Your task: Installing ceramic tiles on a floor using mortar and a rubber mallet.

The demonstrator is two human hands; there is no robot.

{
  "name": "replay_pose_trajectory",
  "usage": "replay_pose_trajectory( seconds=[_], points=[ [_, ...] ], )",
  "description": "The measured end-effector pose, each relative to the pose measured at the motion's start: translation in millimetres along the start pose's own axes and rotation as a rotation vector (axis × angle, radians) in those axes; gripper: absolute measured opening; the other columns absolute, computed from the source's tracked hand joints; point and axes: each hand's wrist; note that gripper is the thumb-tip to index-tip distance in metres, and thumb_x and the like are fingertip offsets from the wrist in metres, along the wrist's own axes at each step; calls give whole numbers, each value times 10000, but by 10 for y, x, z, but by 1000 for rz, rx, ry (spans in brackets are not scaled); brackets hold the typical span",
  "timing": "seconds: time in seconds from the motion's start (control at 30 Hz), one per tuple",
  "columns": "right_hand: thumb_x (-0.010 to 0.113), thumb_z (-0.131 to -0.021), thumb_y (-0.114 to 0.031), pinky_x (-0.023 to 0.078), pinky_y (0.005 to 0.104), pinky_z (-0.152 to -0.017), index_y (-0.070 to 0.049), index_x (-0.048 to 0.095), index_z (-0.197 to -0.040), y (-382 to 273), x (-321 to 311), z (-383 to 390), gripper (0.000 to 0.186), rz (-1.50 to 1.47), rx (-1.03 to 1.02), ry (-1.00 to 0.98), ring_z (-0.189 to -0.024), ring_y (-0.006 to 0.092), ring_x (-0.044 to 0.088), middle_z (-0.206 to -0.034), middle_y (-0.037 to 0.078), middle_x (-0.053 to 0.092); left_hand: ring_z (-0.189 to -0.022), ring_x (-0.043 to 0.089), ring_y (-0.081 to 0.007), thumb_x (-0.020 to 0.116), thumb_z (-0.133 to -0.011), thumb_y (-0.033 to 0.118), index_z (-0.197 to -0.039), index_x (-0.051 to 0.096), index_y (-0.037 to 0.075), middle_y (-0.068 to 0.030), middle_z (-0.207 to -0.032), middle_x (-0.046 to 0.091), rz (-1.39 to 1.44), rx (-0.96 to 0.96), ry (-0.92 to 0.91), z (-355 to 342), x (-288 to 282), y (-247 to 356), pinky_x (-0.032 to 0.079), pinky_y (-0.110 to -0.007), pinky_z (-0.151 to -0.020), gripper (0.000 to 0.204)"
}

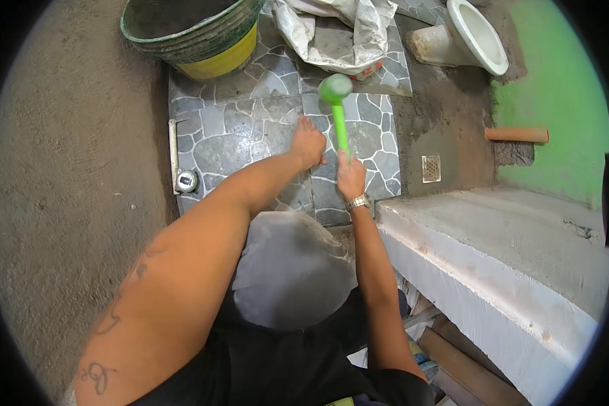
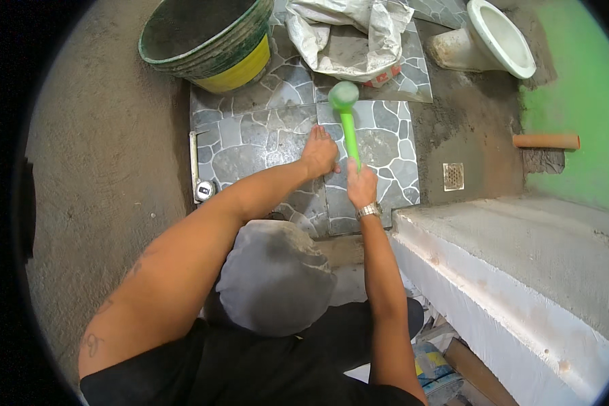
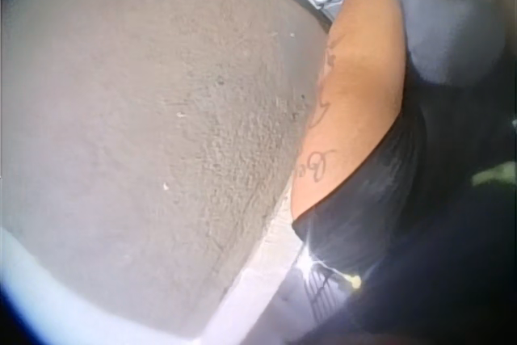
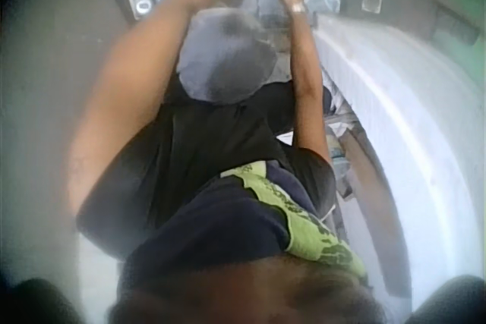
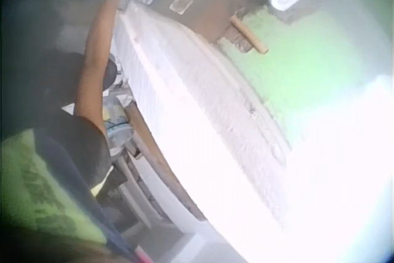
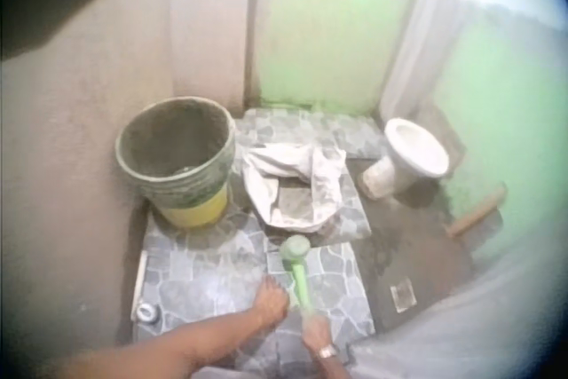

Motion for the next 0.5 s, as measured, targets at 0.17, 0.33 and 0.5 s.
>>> replay_pose_trajectory(
  seconds=[0.17, 0.33, 0.5],
  points=[
    [465, -989, -465, 429, 564, -672, 63, 642, -818, 161, 106, -38, 582, -35, -63, 62, -741, 503, 604, -731, 311, 609, -1398, 376, -455, 759, -710, 589, -1291, 554, -136, -356, -1431, 442, -15, -9, 63, -17, 26, 16, 188, -522, -1199, 952],
    [452, -989, -479, 430, 568, -687, 61, 647, -812, -78, 106, -22, 601, -25, -85, 70, -744, 512, 601, -740, 317, 609, -1374, 419, -437, 777, -707, 526, -1161, 713, 24, -275, -1349, 572, -40, -32, 96, 33, 162, -56, 210, -542, -1167, 680],
    [467, -991, -466, 437, 549, -673, 42, 653, -834, 123, 153, -175, 564, 85, -28, 28, -755, 512, 600, -756, 311, 615, -1380, 413, -436, 778, -699, 557, -1194, 688, -4, -287, -1368, 549, -50, -21, 119, -14, 82, 21, 199, -550, -1175, 754]
  ],
)
Point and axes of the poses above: each hand's wrist, its own z-axis away from the middle knuckle, its own x-axis out of the palm, y = z × x
